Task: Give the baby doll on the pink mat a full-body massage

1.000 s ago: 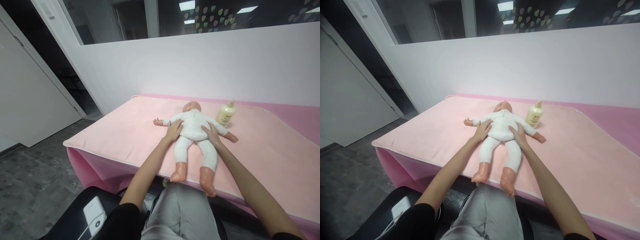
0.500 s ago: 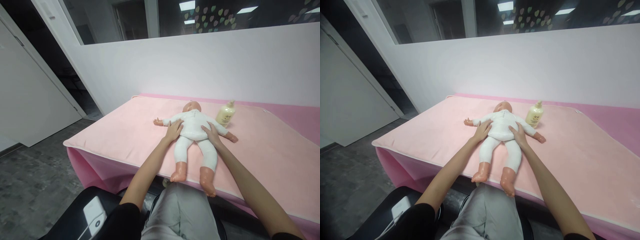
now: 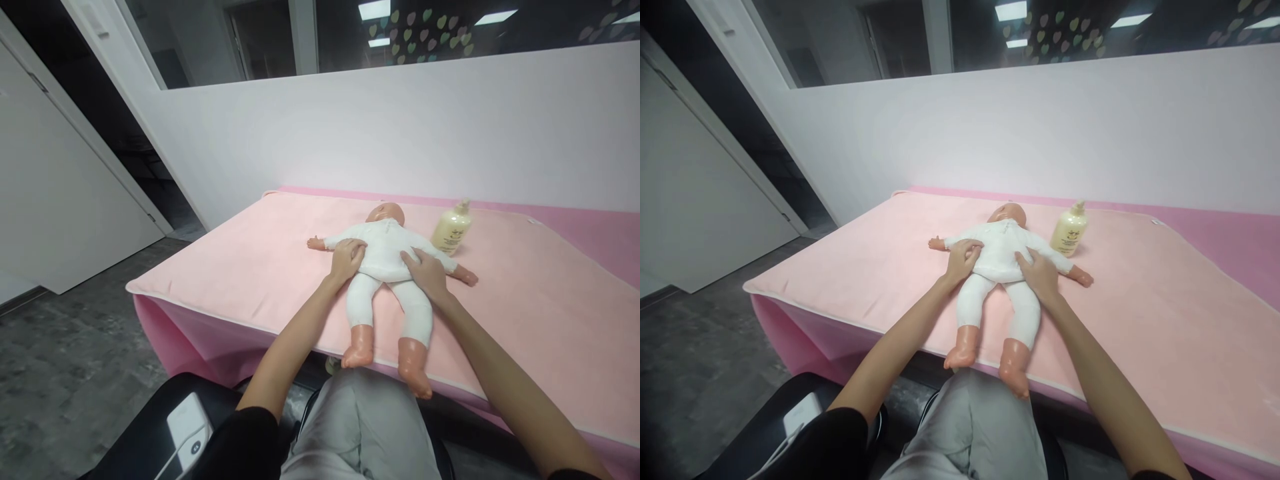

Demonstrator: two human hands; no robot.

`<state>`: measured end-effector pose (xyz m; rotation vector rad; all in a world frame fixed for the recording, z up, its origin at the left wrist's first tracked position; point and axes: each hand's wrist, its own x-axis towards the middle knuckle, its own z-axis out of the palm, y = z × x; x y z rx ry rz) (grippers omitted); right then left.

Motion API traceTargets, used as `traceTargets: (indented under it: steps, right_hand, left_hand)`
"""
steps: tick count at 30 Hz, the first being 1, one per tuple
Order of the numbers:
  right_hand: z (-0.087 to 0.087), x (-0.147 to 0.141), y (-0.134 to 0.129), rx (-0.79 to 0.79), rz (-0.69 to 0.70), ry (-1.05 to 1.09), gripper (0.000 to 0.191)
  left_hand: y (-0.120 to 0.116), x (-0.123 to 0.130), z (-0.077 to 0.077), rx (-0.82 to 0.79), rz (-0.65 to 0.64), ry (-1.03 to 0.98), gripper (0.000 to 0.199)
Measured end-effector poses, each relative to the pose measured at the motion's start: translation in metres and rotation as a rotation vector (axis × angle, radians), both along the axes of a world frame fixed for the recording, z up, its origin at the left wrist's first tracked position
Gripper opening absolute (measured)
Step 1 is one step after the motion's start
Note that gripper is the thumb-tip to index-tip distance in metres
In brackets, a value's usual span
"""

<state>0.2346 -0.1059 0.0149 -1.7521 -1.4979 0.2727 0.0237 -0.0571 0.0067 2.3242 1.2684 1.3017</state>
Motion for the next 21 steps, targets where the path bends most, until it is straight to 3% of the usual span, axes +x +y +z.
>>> traceTargets:
  steps: [4, 9, 16, 21]
  right_hand:
    - [0.0037, 0.0005, -0.0026, -0.044, -0.016, -0.088, 0.058]
    - [0.0024, 0.0018, -0.0017, -0.059, -0.025, -0.153, 0.057]
    - [-0.0012, -0.0003, -0.0012, 0.264, -0.039, -0.5, 0.039]
    - [-0.0049, -0.0007, 0.0013, 0.269, 0.011, -0.45, 0.032]
  left_hand:
    - [-0.0056, 0.0041, -0.0003, 0.107, -0.14, -0.02, 0.017]
    - [-0.0046, 0.0048, -0.0022, 0.12, -0.164, -0.058, 0.015]
    - [-0.0009, 0.0051, -0.0047, 0.062, -0.159, -0.086, 0.018]
    - [0.0004, 0.0048, -0.0054, 0.026, -0.154, -0.093, 0.019]
